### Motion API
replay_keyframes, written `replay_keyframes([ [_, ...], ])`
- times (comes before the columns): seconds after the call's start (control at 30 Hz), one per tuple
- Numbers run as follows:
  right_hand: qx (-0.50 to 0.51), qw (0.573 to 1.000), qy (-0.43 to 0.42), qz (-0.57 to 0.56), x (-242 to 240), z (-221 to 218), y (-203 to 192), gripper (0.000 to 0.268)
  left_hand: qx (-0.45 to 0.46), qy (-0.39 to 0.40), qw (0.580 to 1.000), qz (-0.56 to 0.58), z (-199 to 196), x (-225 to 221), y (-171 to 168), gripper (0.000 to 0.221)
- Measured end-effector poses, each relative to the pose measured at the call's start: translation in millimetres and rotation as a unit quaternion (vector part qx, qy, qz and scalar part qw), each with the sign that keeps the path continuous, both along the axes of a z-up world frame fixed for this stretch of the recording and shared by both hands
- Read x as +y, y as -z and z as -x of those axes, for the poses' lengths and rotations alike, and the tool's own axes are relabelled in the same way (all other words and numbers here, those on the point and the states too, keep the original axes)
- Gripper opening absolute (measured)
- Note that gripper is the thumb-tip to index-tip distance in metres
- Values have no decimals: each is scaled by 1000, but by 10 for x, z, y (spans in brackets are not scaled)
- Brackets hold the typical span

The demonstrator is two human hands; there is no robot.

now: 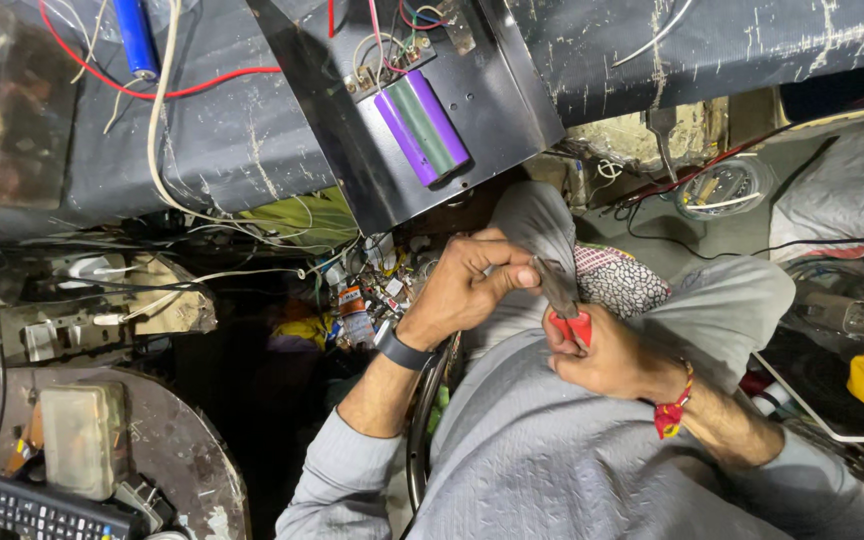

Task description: The person works on the internal components of a black electronic device, handling two purple batteries and using wire cutters to trim wires inside the housing.

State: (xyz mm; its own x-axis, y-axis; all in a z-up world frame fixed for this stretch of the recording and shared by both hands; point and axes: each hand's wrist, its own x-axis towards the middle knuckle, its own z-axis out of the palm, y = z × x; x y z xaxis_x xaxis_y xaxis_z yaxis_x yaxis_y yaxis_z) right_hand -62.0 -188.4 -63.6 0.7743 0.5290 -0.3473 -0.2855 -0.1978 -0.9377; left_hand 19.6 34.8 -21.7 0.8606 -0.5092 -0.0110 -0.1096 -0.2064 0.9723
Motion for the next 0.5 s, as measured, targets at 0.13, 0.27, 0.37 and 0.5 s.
replay_keyframes([
  [0.13, -17, 999, 16, 30, -22, 192, -81, 27, -9, 20, 999, 28, 69, -61, 59, 13],
  [0.27, -17, 997, 49, 58, 75, 186, -200, 27, 7, 29, 999, 30, 24, -23, -54, 16],
  [0.37, -45, 993, 30, 109, 11, 157, -214, 24, 27, 18, 999, 25, 42, -110, -101, 13],
  [0.5, -43, 999, -7, 30, -45, 40, -208, 27, -11, -7, 1000, 22, 62, -115, -281, 16],
])
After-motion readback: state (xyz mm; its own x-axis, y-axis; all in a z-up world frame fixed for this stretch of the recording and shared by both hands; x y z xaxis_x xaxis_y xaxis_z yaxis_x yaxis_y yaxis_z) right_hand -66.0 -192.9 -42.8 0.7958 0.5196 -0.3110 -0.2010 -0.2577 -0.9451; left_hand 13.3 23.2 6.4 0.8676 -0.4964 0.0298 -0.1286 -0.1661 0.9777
